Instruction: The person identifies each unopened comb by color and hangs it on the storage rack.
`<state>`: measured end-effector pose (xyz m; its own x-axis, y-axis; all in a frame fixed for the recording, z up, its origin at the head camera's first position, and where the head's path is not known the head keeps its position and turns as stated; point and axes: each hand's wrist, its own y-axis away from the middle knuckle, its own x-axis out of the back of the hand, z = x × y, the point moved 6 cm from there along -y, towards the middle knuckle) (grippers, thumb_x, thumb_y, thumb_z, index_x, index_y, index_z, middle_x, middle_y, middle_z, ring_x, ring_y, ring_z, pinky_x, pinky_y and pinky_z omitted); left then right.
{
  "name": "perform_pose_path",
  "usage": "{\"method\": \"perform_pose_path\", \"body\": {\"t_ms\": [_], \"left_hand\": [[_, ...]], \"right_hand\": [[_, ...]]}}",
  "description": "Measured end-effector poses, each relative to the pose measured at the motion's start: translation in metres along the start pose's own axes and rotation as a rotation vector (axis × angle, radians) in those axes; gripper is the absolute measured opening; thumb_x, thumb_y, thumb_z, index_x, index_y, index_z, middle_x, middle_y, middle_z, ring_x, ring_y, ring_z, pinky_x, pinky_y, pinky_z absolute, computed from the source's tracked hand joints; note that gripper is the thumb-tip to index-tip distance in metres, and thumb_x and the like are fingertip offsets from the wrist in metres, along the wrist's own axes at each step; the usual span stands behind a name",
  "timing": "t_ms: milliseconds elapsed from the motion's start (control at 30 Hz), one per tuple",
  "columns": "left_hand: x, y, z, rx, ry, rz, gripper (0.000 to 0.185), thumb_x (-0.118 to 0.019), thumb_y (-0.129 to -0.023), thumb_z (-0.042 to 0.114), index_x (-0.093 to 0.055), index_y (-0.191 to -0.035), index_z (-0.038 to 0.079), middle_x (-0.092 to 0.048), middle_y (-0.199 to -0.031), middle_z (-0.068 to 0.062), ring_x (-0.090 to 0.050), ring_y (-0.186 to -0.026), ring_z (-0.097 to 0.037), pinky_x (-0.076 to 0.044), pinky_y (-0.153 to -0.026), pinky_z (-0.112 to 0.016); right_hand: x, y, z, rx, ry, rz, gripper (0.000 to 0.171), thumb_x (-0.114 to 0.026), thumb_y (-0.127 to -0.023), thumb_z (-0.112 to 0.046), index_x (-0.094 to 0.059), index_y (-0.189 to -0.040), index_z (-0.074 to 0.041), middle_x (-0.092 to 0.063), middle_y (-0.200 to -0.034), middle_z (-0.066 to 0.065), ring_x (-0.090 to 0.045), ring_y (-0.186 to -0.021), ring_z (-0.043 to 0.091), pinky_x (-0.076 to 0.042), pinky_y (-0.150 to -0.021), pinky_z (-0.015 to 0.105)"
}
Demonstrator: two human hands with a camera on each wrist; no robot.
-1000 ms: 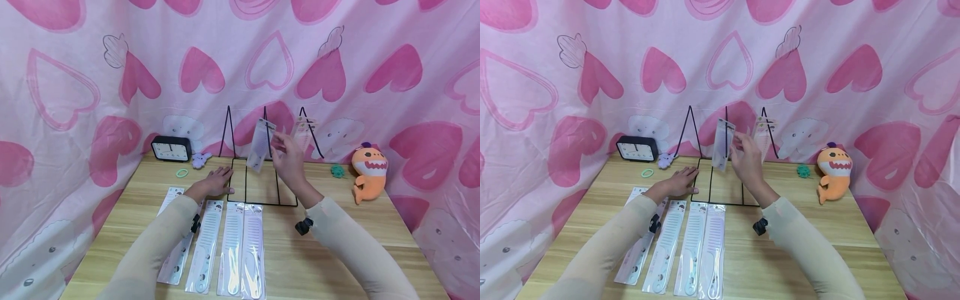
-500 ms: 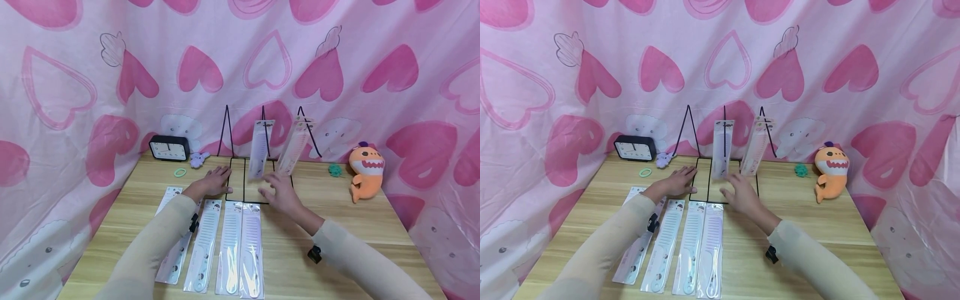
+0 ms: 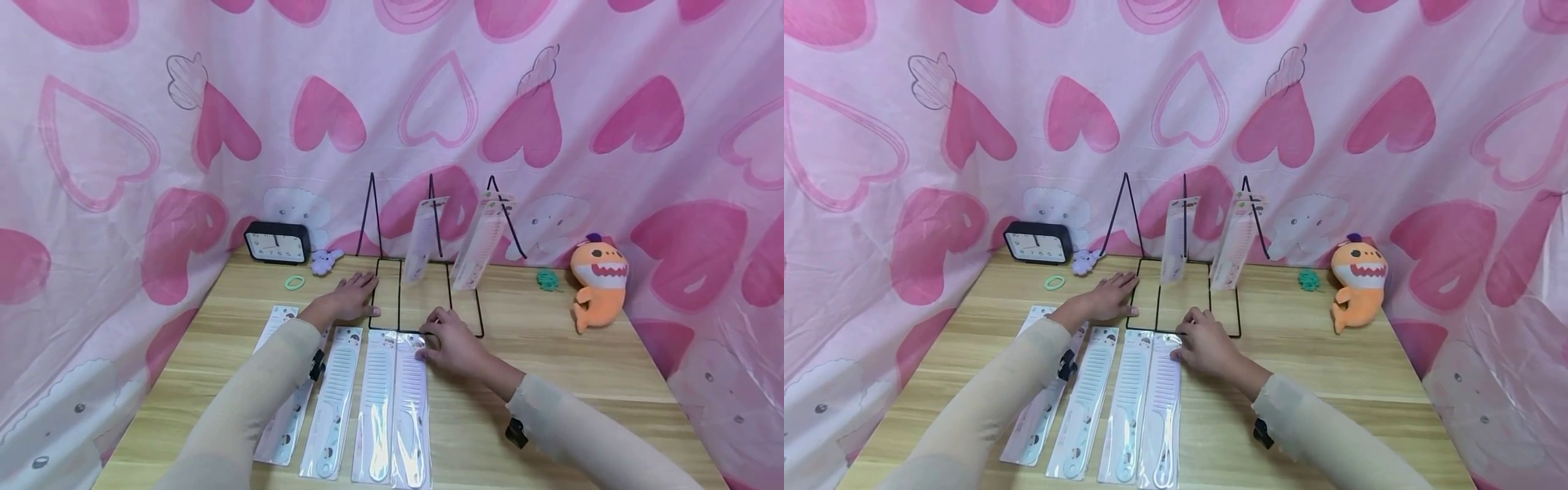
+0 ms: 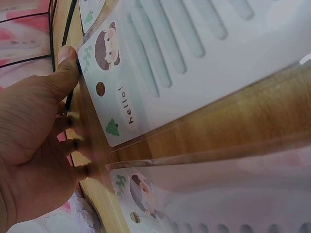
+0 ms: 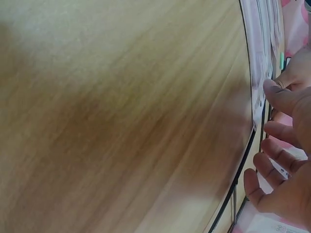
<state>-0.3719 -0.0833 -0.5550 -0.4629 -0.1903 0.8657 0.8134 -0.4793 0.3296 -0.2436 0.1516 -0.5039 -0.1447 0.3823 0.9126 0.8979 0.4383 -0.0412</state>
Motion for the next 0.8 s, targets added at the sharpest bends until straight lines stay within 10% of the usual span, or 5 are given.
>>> {"method": "perform_pose_path", "body": {"t_ms": [800], "left_hand": [[-0.007,-0.011,-0.010,-0.021,-0.015,-0.008,0.096,-0.062,-0.109,0.059,-0.013,-0.179,0.017,0.001,-0.189,-0.005,0.008,-0.175,-0.035,0.000,-0.141,-0.065]], "right_hand": [[-0.010,-0.002,0.002,-0.066,-0.023,-0.030,0.041,-0.095,-0.089,-0.032,-0.074,-0.119,-0.012,-0.064,-0.109,0.000,-0.053,-0.102,0.020,-0.051,-0.085,0.037]]}}
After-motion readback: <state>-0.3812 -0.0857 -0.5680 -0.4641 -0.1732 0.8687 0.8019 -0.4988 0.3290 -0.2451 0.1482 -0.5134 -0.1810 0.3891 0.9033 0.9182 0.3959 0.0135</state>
